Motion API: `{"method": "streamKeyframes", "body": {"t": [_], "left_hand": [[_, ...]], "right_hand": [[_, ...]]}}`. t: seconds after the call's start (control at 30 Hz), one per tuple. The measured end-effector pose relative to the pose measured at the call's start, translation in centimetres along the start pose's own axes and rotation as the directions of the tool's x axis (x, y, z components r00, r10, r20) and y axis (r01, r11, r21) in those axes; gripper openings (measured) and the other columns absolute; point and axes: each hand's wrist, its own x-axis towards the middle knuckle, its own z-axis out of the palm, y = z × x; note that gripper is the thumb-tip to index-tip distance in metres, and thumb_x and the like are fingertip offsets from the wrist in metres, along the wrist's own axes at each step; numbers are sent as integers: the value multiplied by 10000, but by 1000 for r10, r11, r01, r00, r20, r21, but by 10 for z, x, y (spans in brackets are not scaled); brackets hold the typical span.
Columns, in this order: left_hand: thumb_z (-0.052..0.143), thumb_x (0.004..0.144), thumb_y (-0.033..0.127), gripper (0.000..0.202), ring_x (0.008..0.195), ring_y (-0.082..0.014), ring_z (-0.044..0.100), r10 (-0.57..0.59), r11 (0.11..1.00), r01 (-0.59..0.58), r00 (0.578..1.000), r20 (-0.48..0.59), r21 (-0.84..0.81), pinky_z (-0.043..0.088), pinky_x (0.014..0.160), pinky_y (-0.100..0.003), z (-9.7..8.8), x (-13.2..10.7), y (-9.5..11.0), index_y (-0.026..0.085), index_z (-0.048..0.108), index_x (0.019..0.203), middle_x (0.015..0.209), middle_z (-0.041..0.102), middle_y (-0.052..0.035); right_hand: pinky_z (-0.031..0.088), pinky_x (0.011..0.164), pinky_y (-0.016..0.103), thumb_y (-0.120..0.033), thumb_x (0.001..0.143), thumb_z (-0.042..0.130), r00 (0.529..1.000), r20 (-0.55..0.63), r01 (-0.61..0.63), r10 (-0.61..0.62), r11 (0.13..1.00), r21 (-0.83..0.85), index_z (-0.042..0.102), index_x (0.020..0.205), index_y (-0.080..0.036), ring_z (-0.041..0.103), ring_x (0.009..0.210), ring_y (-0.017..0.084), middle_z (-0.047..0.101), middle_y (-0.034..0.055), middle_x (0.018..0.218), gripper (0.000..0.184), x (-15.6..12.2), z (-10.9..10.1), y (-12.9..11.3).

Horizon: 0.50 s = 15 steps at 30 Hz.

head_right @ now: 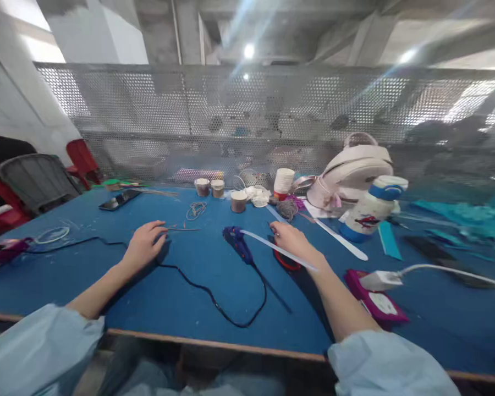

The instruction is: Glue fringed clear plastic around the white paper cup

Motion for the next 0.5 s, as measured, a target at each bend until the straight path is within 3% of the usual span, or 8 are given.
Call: {"method": "streamKeyframes", "body": {"t": [0.03,0.1,0.2,0.33,0.43,0.5], "left_hand": [[461,877,203,218,1024,-286,612,8,1000,-8,1000,6,-4,485,896,-454,0,-1,1,120,660,901,1068,670,-160],[463,874,200,210,1040,-280,603,23,1000,-22,1000,19,-14,477,910,-449,1,-3,3,130,657,911,1086,664,-152],[460,872,185,200,1047,-270,599,50,998,-48,998,47,-36,478,906,-434,4,-5,4,144,651,917,1083,665,-135],[453,880,176,194,981,-240,619,45,997,-41,996,77,-64,510,832,-384,7,-7,4,147,642,915,1046,668,-125],[453,885,174,192,979,-235,616,21,997,-14,996,87,-81,508,828,-381,7,-7,6,146,639,920,1048,664,-123],[450,888,171,195,999,-238,608,6,995,3,996,85,-97,501,847,-391,5,-6,7,149,639,931,1056,661,-122]], "right_hand": [[442,673,262,-212,870,523,1000,-17,-18,18,1000,-10,690,980,-215,679,855,234,736,80,945,200,15,-6,-1],[452,684,286,-308,927,453,998,-53,-24,23,1000,-17,703,891,-198,678,837,249,733,101,868,275,44,-15,-5],[472,779,312,-384,960,408,992,-116,47,-46,999,7,688,973,-193,649,952,245,712,108,986,339,86,-18,-18],[466,917,421,-321,935,522,968,-143,216,-207,975,52,568,1200,-183,570,1092,227,572,96,1256,303,128,7,-38],[508,853,436,-320,916,561,956,-113,281,-271,956,81,559,1190,-168,593,1016,217,572,89,1210,313,148,28,-45],[522,818,405,-318,919,560,953,-114,291,-280,951,105,574,1154,-160,611,960,195,598,77,1152,284,155,26,-46]]}}
